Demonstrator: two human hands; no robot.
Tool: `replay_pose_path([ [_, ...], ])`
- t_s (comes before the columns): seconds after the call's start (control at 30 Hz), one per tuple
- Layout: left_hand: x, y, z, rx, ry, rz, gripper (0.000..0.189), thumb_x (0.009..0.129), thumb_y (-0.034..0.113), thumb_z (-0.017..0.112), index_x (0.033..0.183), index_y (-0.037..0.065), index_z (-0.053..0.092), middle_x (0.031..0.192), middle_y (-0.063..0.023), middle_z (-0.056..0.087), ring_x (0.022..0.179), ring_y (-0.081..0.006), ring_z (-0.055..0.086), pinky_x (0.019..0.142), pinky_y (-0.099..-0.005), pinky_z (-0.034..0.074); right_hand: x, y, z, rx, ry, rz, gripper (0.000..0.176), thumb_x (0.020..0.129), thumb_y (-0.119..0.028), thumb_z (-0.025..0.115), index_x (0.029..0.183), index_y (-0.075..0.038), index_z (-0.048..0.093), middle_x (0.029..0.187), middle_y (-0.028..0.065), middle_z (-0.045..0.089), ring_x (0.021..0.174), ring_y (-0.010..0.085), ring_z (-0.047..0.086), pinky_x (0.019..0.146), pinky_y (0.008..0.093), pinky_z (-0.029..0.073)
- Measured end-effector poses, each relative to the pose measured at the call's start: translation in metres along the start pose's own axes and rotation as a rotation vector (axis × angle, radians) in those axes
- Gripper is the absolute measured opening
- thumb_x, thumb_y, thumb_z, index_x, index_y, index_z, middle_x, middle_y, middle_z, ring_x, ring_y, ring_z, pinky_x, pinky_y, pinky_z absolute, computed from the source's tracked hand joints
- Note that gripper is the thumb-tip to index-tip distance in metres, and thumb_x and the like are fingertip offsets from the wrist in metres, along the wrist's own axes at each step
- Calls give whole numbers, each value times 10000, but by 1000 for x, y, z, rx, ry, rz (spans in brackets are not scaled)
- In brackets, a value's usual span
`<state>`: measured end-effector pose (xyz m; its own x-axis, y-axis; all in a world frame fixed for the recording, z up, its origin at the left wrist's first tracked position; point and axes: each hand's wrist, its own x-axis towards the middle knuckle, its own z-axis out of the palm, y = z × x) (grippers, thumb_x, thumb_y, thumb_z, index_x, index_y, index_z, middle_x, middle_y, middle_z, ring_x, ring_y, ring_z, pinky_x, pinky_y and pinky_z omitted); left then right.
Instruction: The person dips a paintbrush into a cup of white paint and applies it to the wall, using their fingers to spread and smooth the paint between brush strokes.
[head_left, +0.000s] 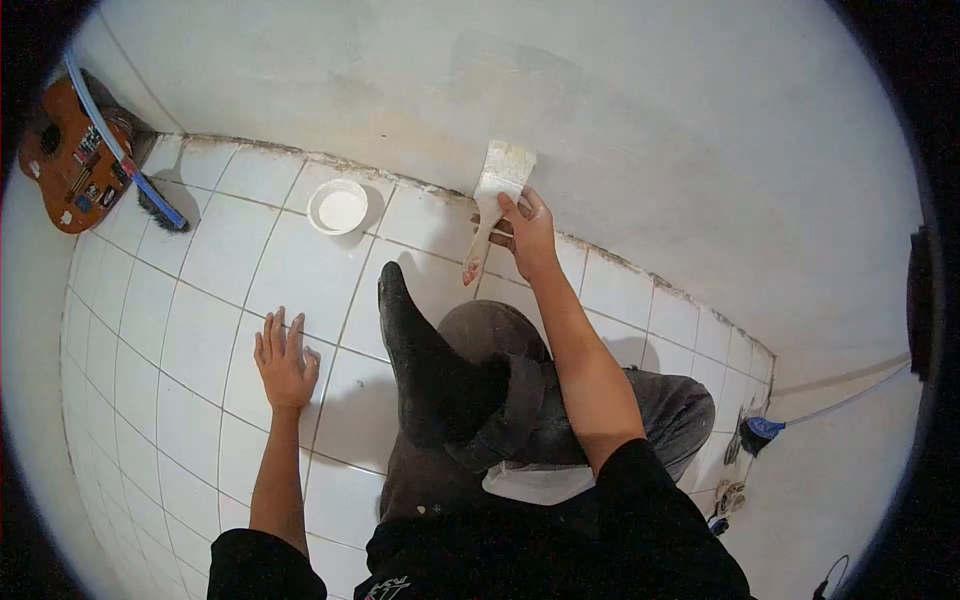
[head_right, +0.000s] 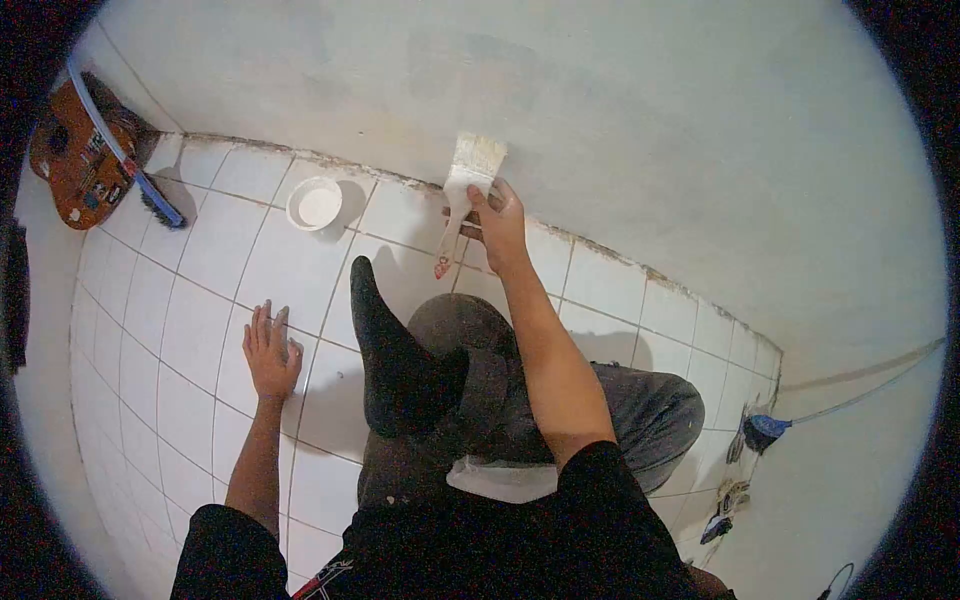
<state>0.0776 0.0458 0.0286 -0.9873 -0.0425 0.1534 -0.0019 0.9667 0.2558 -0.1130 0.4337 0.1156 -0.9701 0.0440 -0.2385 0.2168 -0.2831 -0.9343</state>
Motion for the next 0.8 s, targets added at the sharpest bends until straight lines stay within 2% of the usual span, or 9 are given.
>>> replay_pose_path([
  [0.2,1,0,1,34,7,9,590,875,190,578,1464,182,543,1612,-111,415,1524,-330,323,1252,-561,191,9,26,-12,6,-16,67,480,1031,-195,641,1371,87,453,1167,230,689,912,348,763,743,448,672],
  [0.33,0,0,1,14,-34,0,613,881,163,578,1490,152,508,1636,-117,365,1546,-327,275,1267,-554,168,8,49,-21,-164,21,170,524,1007,-193,679,1396,63,438,1168,216,688,891,344,766,717,452,669],
  [0.4,0,-1,2,39,-45,-11,611,882,161,576,1490,155,508,1632,-117,370,1546,-325,275,1267,-555,166,12,58,-29,-141,-46,135,572,1001,-199,694,1434,47,412,1168,199,693,916,315,759,749,428,660],
  [0.47,0,0,-2,22,-41,-8,614,881,161,573,1491,156,506,1631,-116,372,1546,-324,277,1267,-557,166,14,54,-26,-207,23,33,486,997,-183,704,1374,18,472,1135,162,707,957,240,730,695,361,638],
  [0.6,0,0,-1,5,-1,-4,578,877,195,573,1454,182,555,1614,-102,411,1525,-331,318,1254,-554,193,9,16,-15,-142,-12,-83,453,1003,-187,696,1368,-6,497,1142,127,708,996,206,703,754,362,628],
  [0.67,1,1,-2,4,-7,-12,579,876,195,572,1455,185,555,1613,-102,412,1526,-330,317,1255,-551,192,9,6,-11,-110,99,-144,412,1010,-189,687,1346,-15,523,1137,104,713,990,195,706,761,375,623],
  [0.8,0,-2,2,27,12,9,585,874,193,576,1458,195,551,1611,-104,414,1528,-328,315,1255,-547,192,10,8,-11,-203,128,-75,397,1012,-190,681,1332,1,544,1115,118,724,895,201,725,740,388,637],
])
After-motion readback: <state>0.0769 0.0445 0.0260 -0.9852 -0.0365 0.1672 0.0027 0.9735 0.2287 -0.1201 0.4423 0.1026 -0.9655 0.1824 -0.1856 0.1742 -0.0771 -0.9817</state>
